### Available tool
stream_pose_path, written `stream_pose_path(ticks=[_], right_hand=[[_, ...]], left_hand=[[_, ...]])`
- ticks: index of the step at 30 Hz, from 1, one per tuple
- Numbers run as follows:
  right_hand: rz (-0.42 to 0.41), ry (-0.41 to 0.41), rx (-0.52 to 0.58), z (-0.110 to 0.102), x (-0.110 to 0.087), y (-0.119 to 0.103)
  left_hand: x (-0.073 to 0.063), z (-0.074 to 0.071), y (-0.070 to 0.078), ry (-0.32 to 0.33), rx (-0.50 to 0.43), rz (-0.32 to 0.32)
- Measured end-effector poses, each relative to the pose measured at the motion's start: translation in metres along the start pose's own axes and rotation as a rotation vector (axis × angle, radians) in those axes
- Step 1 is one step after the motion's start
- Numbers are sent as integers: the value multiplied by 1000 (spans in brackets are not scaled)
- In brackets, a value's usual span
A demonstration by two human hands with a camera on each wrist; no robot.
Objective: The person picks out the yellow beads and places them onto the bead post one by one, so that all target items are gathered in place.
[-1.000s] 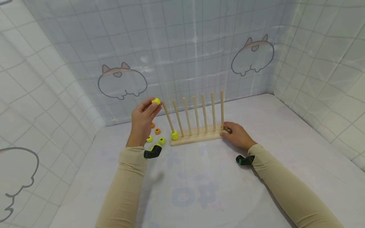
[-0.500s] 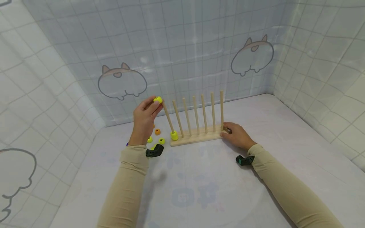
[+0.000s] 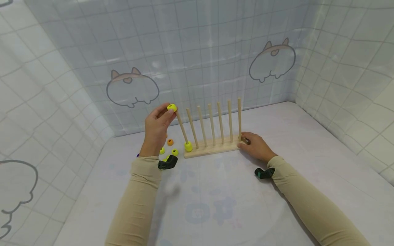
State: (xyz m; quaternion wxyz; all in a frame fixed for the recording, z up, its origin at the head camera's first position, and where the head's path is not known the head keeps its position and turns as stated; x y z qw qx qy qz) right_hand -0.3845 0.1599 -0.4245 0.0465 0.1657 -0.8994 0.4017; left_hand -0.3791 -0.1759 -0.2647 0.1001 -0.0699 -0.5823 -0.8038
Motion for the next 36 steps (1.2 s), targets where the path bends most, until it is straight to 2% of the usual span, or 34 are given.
stream_pose_path(ticks=[11, 36], right_hand=[[-2, -9, 0, -1, 0, 0], [0, -8, -6, -1, -1, 0]], left_hand=[[-1, 5, 0, -36, 62, 9], [0, 9, -3, -46, 118, -3]])
Point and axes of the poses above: each hand's wrist, its own x-axis towards the middle knuckle, its own z-axis out of the palm, y = z × x, the point moved 10 cm from there along x, towards the middle knuckle, and after that the axes turned 1 degree about -z, right-handed, at the moved point
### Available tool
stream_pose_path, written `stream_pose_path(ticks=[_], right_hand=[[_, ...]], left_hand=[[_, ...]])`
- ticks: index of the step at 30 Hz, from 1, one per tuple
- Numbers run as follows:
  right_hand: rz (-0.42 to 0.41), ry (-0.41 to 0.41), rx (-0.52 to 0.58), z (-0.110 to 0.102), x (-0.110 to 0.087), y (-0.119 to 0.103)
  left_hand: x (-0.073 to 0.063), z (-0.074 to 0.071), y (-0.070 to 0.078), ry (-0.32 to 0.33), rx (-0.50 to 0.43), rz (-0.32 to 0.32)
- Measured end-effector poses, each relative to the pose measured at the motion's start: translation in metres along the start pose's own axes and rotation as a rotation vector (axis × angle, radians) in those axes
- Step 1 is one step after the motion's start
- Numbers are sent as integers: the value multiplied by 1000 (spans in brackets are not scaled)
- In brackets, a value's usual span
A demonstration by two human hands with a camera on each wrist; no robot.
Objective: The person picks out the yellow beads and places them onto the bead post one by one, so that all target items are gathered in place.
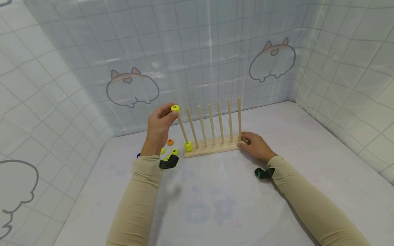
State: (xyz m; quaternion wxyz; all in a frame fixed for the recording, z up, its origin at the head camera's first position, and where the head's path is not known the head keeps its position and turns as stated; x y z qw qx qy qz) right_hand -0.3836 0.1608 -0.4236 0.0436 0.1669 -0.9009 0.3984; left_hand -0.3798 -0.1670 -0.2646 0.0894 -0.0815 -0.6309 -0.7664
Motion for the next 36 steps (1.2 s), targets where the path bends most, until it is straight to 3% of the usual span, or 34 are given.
stream_pose_path(ticks=[24, 36], right_hand=[[-1, 3, 0, 1, 0, -1], [6, 10, 1, 1, 1, 0]], left_hand=[[0, 2, 0, -34, 49, 18], [2, 0, -2, -26, 29, 12]])
Point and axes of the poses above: each hand's wrist, its own x-axis towards the middle knuckle, its own z-axis out of the palm, y = z × x, the point moved 10 cm from there along x, towards the middle knuckle, and after that the axes turned 1 degree about -z, right-handed, at the moved point
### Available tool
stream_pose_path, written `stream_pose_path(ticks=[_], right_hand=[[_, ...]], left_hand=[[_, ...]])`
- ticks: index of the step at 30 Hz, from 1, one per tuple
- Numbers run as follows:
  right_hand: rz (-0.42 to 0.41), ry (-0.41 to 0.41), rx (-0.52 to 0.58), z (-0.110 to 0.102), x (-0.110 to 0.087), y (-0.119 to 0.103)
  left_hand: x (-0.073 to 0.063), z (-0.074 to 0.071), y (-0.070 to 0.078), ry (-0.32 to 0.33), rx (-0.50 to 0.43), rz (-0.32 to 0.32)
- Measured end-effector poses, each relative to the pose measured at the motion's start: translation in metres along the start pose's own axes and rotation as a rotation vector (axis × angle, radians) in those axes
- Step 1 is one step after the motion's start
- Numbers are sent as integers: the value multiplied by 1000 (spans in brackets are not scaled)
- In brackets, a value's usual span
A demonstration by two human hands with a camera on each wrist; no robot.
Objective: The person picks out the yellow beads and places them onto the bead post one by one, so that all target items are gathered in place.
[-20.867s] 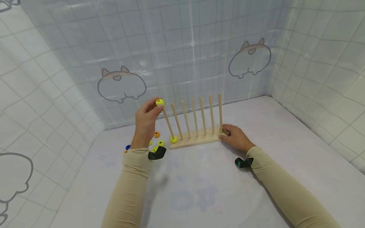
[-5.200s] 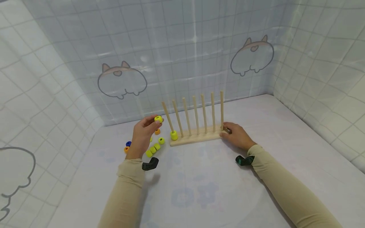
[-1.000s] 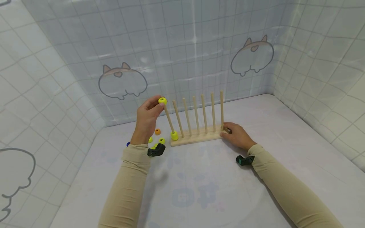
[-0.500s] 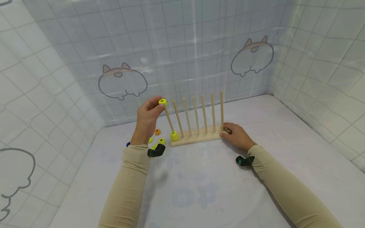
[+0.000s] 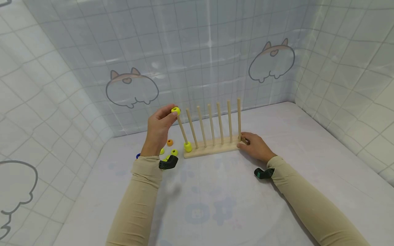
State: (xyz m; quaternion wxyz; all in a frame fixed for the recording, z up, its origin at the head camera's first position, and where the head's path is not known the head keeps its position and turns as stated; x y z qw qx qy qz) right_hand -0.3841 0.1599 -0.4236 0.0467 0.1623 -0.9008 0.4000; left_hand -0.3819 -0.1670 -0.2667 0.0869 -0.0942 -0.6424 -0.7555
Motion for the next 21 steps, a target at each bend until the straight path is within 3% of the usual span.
stream_pose_path(ticks=[21], right_hand=[[-16, -1, -19, -1, -2, -1]], left_hand=[[-1, -1, 1, -4, 41, 1]])
Point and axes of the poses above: each hand's wrist, its own x-axis towards the middle knuckle, its own z-axis out of the palm, y = z × x, the point moved 10 cm from there along x, towards the middle knuckle, and after that the axes turned 1 degree about -z, right-handed, at the moved point
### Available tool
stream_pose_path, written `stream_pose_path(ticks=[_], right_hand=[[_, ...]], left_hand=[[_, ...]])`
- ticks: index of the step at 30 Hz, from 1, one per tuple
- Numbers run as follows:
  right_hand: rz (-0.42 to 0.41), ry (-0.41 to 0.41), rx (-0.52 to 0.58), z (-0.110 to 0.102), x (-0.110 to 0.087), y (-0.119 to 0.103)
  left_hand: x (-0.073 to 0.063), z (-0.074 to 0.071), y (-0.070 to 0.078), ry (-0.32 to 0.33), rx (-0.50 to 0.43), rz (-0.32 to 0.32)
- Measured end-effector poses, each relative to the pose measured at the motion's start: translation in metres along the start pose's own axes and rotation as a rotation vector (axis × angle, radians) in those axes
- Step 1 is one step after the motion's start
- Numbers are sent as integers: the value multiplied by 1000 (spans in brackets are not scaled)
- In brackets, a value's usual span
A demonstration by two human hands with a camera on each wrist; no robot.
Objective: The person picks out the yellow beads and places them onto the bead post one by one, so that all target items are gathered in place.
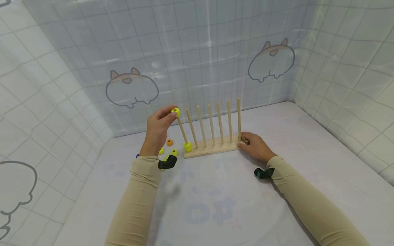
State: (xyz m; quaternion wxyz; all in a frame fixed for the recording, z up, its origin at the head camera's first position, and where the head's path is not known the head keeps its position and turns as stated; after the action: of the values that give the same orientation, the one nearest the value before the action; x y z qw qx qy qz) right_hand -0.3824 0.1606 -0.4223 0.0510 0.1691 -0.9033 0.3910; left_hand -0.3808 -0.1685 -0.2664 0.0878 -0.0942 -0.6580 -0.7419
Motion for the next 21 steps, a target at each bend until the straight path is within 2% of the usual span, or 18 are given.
stream_pose_path(ticks=[12, 21], right_hand=[[10, -2, 3, 0, 1, 1], [6, -7, -5, 0, 0, 0]], left_hand=[[0, -3, 0, 0, 36, -1], [-2, -7, 0, 5, -33, 0]])
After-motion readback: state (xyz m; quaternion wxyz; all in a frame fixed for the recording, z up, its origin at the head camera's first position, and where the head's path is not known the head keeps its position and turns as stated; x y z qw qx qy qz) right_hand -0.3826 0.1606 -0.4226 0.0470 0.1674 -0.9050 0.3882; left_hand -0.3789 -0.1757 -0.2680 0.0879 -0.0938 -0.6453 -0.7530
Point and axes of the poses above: each hand's wrist, its own x-axis towards the middle knuckle, its own z-axis out of the palm, y = z × x, the point moved 10 cm from there along x, towards the middle knuckle, and after that the axes turned 1 degree about -z, right-handed, at the moved point
